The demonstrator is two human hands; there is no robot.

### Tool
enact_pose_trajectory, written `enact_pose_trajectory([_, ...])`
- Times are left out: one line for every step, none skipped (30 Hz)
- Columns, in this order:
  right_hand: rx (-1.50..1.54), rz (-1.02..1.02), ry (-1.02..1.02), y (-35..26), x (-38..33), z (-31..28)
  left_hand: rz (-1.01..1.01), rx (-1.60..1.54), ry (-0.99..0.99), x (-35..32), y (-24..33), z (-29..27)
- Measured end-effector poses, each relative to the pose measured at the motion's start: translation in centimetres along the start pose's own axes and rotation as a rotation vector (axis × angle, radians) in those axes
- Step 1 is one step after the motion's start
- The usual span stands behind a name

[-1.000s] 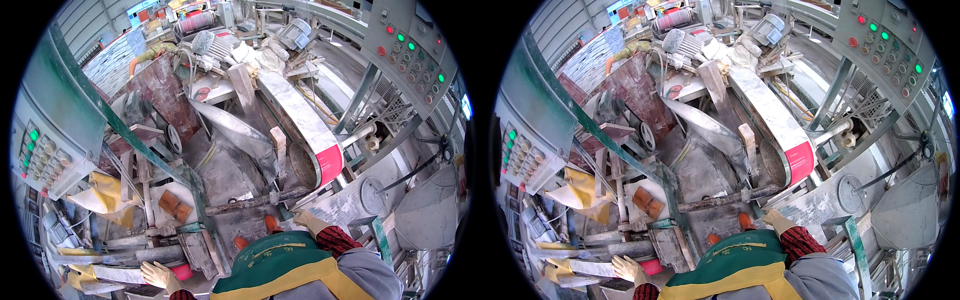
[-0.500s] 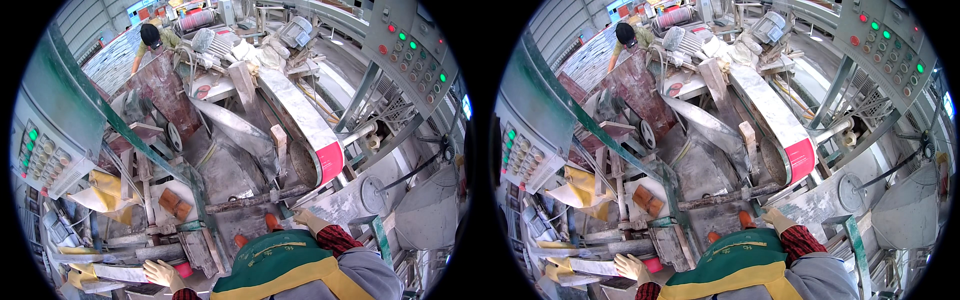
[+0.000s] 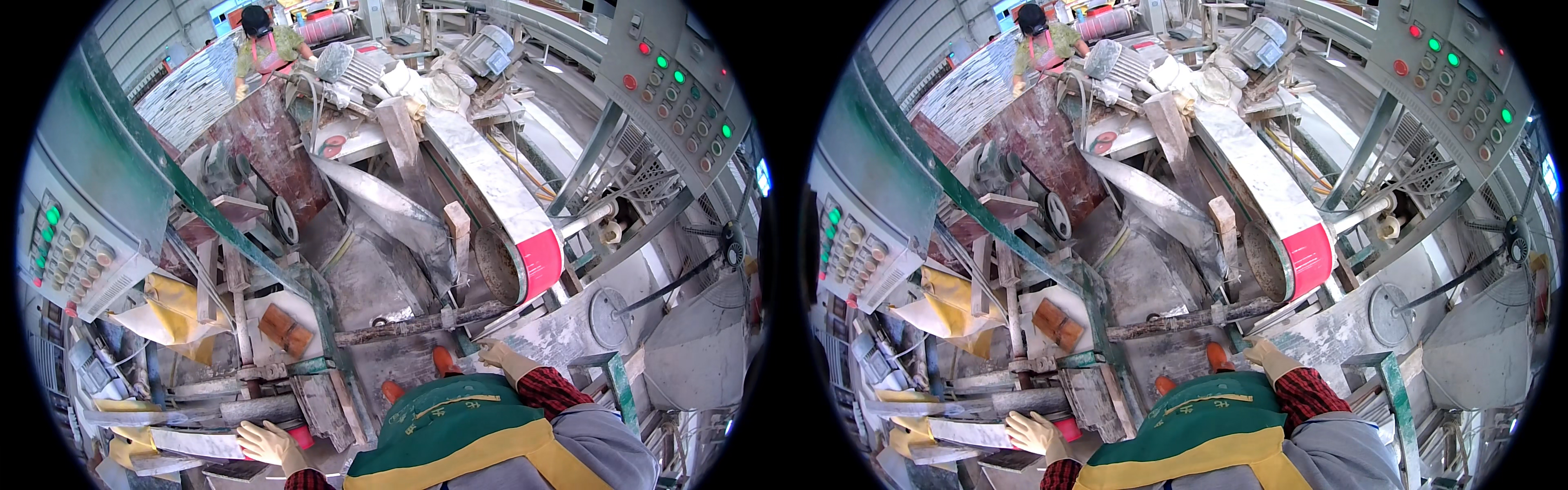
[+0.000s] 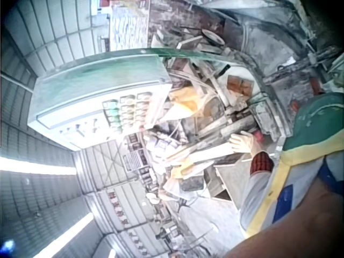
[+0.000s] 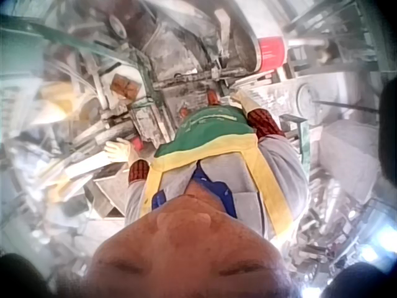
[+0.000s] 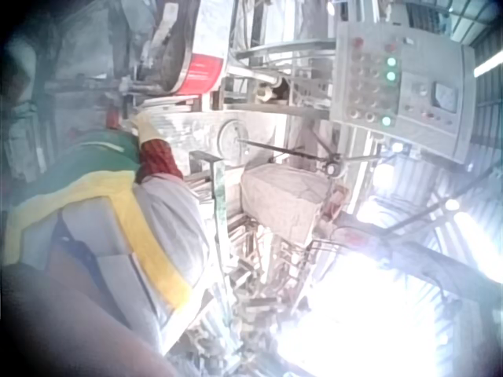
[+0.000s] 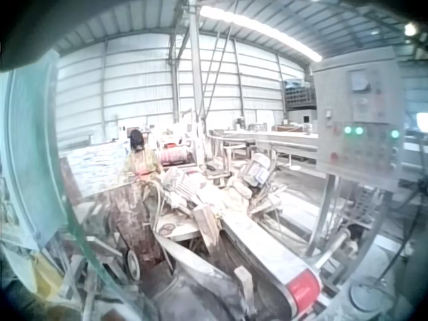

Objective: The person stands at a large industrial machine and repeatedly places flat rectangular items onto a conveyor belt. The items move through the machine and are collected by another worker in the background. The person continues this repetitive feeding process throughout the clip.

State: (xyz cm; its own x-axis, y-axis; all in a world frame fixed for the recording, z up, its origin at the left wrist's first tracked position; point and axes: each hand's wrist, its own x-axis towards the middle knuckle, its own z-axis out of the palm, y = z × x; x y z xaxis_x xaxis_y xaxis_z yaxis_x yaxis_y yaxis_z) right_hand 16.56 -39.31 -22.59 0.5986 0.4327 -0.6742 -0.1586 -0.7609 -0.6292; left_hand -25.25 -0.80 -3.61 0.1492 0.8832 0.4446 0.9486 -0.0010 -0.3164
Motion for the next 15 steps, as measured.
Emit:
enact_pose_trajectory([-0.012, 0.007, 0.000, -0.3, -0.2, 0.0, 0.000, 0.001, 0.003, -0.1, 0.0, 0.2])
enact_pose_trajectory([0.000, 0.018, -0.004, -0.5, -0.3, -0.1, -0.003, -0.006, 0.005, -0.2, 0.0, 0.2])
enact_pose_trajectory([0.011, 0.030, -0.009, -1.1, -0.7, -0.1, -0.006, -0.012, 0.006, -0.3, 0.0, 0.2])
enact_pose_trajectory([0.022, 0.041, -0.015, -1.7, -1.1, -0.2, -0.010, -0.017, 0.008, -0.4, 0.0, 0.2])
enact_pose_trajectory([0.022, 0.049, -0.019, -2.3, -1.5, -0.3, -0.047, -0.038, -0.054, -0.4, 0.0, 0.1])
enact_pose_trajectory([0.026, 0.058, -0.018, -3.2, -2.3, -0.6, -0.080, -0.062, -0.113, 0.0, 0.1, -0.3])
enact_pose_trajectory([0.029, 0.067, -0.019, -3.6, -2.6, -0.7, -0.112, -0.086, -0.173, 0.2, 0.1, -0.5])
enact_pose_trajectory([0.020, 0.065, -0.022, -3.3, -2.3, -0.6, -0.120, -0.121, -0.099, 0.5, -0.3, -0.4])
enact_pose_trajectory([0.013, 0.062, -0.018, -2.7, -1.9, -0.7, -0.124, -0.164, -0.023, 1.2, -0.9, 0.1])
enact_pose_trajectory([-0.003, 0.057, -0.018, -2.3, -1.4, -0.8, -0.136, -0.204, 0.048, 1.8, -1.5, 0.4])
enact_pose_trajectory([-0.035, 0.033, -0.016, -2.0, -1.1, -0.9, -0.122, -0.217, 0.134, 2.9, -2.3, 0.6])
enact_pose_trajectory([-0.073, 0.005, -0.018, -2.0, -0.7, -1.0, -0.232, -0.199, 0.010, 4.3, -3.2, 0.5])
enact_pose_trajectory([-0.111, -0.025, -0.023, -2.1, -0.4, -1.1, -0.343, -0.178, -0.113, 5.7, -3.8, -0.1])
enact_pose_trajectory([-0.130, -0.035, -0.025, -2.3, -0.1, -1.4, -0.473, -0.200, -0.210, 7.2, -3.7, -1.6])
enact_pose_trajectory([-0.145, -0.049, -0.030, -2.6, 0.3, -1.5, -0.604, -0.220, -0.303, 8.5, -3.9, -2.7])
